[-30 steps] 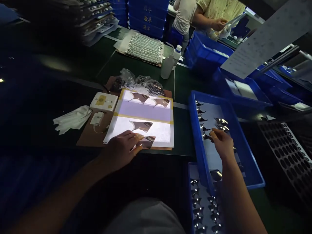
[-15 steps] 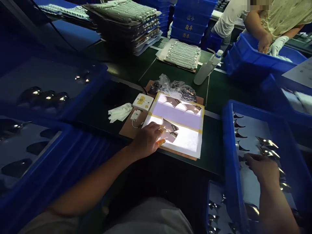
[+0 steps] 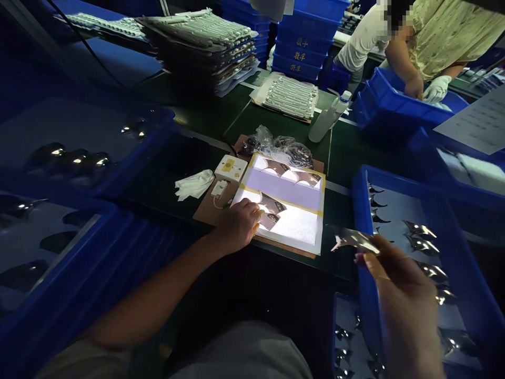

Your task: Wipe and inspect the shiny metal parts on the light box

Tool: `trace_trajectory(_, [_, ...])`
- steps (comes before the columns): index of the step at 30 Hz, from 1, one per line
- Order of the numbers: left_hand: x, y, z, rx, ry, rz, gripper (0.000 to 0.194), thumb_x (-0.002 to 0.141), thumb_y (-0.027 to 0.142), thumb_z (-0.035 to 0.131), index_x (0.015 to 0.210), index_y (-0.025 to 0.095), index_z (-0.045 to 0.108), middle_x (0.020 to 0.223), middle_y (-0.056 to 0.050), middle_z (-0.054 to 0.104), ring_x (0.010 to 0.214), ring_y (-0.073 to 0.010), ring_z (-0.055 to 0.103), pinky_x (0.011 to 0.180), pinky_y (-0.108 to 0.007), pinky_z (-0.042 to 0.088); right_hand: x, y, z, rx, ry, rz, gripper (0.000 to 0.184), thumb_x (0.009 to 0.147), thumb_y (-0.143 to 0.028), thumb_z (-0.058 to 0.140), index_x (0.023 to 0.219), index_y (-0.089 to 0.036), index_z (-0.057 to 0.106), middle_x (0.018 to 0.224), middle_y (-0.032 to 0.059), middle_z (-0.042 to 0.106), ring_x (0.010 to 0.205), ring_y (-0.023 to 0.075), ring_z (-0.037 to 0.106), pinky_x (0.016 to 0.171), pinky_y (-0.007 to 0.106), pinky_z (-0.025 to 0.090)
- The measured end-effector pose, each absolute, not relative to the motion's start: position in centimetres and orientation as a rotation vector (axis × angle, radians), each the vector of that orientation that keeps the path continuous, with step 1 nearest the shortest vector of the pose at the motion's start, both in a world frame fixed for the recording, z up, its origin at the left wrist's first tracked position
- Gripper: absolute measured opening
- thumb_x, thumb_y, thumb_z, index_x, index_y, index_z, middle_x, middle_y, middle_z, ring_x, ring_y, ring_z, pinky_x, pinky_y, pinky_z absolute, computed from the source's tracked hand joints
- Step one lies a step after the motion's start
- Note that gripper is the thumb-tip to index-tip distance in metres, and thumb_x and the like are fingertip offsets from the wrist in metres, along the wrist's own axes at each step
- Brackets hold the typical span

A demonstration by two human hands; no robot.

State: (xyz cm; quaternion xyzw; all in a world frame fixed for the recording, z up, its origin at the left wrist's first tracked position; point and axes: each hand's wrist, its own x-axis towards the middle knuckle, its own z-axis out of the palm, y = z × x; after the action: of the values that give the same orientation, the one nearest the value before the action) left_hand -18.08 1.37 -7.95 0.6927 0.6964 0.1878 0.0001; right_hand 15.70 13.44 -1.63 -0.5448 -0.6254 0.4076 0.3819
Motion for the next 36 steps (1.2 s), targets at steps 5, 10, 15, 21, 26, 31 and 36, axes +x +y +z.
trace_trajectory(5, [-18.9,1.1,-8.2,2.119,2.214,0.658,0.021,0.088,0.009,0.066,0.109,0.013,0.069,0.113,-0.013,0.067,0.108,-0.0292,0.059,0.089,-0.043,0.059,6.3,11.6,-6.9,-1.262,-1.642,1.239,0.056,0.081,-0.048,0.079,0.128,-0.020,0.072,0.100,0.0071,0.074,0.087,0.0222,0.072,0.086,0.041,0.059])
trace_trajectory(10, [-19.4,1.4,-8.0,2.119,2.227,0.658,0.021,0.087,0.007,0.066,0.107,0.013,0.068,0.113,-0.014,0.068,0.111,-0.0305,0.060,0.086,-0.043,0.061,6.0,11.2,-9.9,-1.413,-1.856,1.028,0.051,0.085,-0.050,0.071,0.125,-0.019,0.072,0.108,0.0103,0.075,0.083,0.0220,0.067,0.071,0.036,0.056])
trace_trajectory(15, [-19.5,1.6,-7.9,2.148,2.163,0.742,0.028,0.086,0.014,0.073,0.114,0.015,0.066,0.117,-0.014,0.067,0.115,-0.0322,0.060,0.091,-0.048,0.061,6.8,11.2,-9.6,-1.419,-1.956,0.919,0.041,0.085,-0.050,0.072,0.114,-0.020,0.073,0.113,0.0113,0.075,0.090,0.0235,0.066,0.082,0.038,0.055])
trace_trajectory(21, [-19.4,1.5,-8.6,2.140,2.175,0.750,0.031,0.087,0.010,0.067,0.118,0.015,0.066,0.117,-0.015,0.068,0.113,-0.0318,0.061,0.093,-0.049,0.060,5.9,11.9,-9.4,-1.436,-1.797,1.135,0.044,0.087,-0.053,0.068,0.111,-0.016,0.072,0.112,0.0134,0.075,0.076,0.0186,0.064,0.069,0.033,0.055])
trace_trajectory(26, [-19.7,0.8,-8.6,2.137,2.223,0.726,0.024,0.087,0.008,0.064,0.110,0.013,0.068,0.110,-0.014,0.068,0.108,-0.0306,0.063,0.087,-0.046,0.062,4.6,12.5,-9.1,-1.360,-1.690,1.404,0.054,0.080,-0.054,0.077,0.118,-0.016,0.072,0.112,0.0130,0.075,0.087,0.0226,0.069,0.075,0.035,0.058])
trace_trajectory(31, [-21.1,-1.1,-6.2,2.078,2.193,0.850,0.028,0.094,0.016,0.061,0.122,0.016,0.065,0.112,-0.009,0.070,0.109,-0.0263,0.064,0.094,-0.044,0.058,3.6,12.5,-8.7,-1.338,-1.661,1.592,0.065,0.075,-0.059,0.082,0.123,-0.016,0.071,0.085,0.0055,0.074,0.076,0.0221,0.069,0.070,0.036,0.057])
trace_trajectory(36, [-22.2,-2.7,-4.7,1.926,2.305,0.957,0.028,0.095,0.019,0.063,0.122,0.020,0.064,0.118,-0.007,0.070,0.113,-0.0244,0.064,0.100,-0.042,0.054,1.1,11.7,-8.8,-1.253,-1.594,1.769,0.066,0.073,-0.058,0.086,0.120,-0.016,0.069,0.079,0.0027,0.072,0.072,0.0204,0.068,0.067,0.034,0.058])
